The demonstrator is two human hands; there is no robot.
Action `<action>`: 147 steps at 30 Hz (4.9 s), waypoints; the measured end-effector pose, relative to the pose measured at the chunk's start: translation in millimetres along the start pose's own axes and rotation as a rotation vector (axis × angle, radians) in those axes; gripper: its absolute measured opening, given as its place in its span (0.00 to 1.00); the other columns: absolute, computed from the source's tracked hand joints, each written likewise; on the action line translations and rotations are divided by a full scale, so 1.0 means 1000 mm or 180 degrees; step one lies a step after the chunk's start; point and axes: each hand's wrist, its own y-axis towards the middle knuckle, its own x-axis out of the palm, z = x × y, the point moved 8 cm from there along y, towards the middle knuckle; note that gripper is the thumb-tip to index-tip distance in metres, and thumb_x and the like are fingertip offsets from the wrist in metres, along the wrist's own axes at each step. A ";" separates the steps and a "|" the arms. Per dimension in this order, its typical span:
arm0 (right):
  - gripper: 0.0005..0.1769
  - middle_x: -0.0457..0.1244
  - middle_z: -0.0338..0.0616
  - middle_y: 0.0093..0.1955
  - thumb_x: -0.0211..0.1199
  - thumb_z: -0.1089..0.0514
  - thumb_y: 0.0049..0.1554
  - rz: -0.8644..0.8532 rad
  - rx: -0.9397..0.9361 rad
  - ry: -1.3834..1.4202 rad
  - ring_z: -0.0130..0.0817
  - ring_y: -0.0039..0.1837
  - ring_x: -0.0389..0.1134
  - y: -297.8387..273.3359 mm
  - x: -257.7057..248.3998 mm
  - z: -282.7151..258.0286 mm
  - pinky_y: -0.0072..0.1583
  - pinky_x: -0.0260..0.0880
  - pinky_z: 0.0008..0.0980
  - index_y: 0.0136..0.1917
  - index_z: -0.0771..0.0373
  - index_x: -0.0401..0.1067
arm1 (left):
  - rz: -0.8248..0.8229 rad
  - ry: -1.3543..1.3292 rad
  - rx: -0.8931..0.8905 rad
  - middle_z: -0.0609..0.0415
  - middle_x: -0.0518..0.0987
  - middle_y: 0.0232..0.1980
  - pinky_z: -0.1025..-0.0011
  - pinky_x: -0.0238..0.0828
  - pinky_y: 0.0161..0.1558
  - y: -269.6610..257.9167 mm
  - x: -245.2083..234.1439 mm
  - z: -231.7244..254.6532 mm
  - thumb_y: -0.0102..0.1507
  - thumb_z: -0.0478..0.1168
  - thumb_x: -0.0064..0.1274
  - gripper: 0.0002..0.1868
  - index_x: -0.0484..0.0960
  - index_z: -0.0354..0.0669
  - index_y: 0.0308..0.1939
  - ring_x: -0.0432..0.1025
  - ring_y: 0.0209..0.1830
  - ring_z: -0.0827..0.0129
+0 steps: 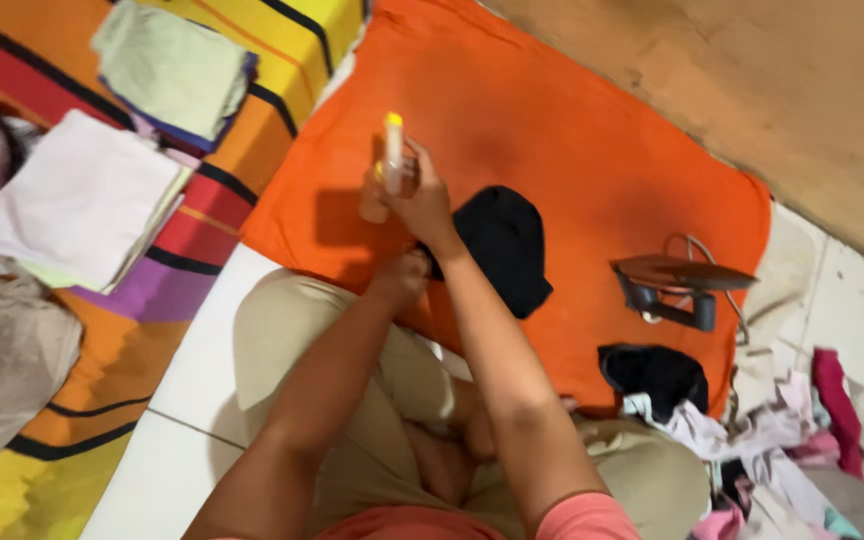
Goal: The person irons several small garments, including a pink patterned cloth, a blue cloth, a beige cloth, a black cloth, and a brown cloth. They use a spray bottle to moisten the items before ironing them on an orange mat and then place them in a pile.
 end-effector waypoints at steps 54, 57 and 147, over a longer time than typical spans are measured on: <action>0.30 0.71 0.46 0.47 0.74 0.33 0.44 -0.0353 0.1654 -0.3420 0.50 0.51 0.73 -0.023 -0.192 0.064 0.48 0.71 0.51 0.50 0.54 0.73 | -0.0006 0.1370 -0.0245 0.48 0.71 0.55 0.57 0.72 0.56 0.016 -0.030 0.044 0.51 0.39 0.71 0.22 0.80 0.42 0.47 0.70 0.57 0.52; 0.30 0.71 0.46 0.49 0.73 0.32 0.45 -0.0364 0.1609 -0.3477 0.50 0.52 0.72 -0.026 -0.207 0.062 0.49 0.71 0.51 0.50 0.53 0.73 | -0.0124 0.1299 -0.0315 0.48 0.71 0.52 0.58 0.72 0.55 0.027 -0.032 0.046 0.49 0.39 0.72 0.22 0.81 0.42 0.44 0.70 0.56 0.53; 0.32 0.69 0.49 0.38 0.70 0.32 0.46 -0.0252 0.1046 -0.3500 0.49 0.41 0.72 -0.096 -0.099 -0.003 0.42 0.71 0.47 0.50 0.58 0.72 | 0.0663 -0.0259 -0.1872 0.45 0.82 0.24 0.64 0.74 0.30 0.001 0.004 -0.052 0.59 0.41 0.66 0.12 0.85 0.33 0.30 0.78 0.22 0.60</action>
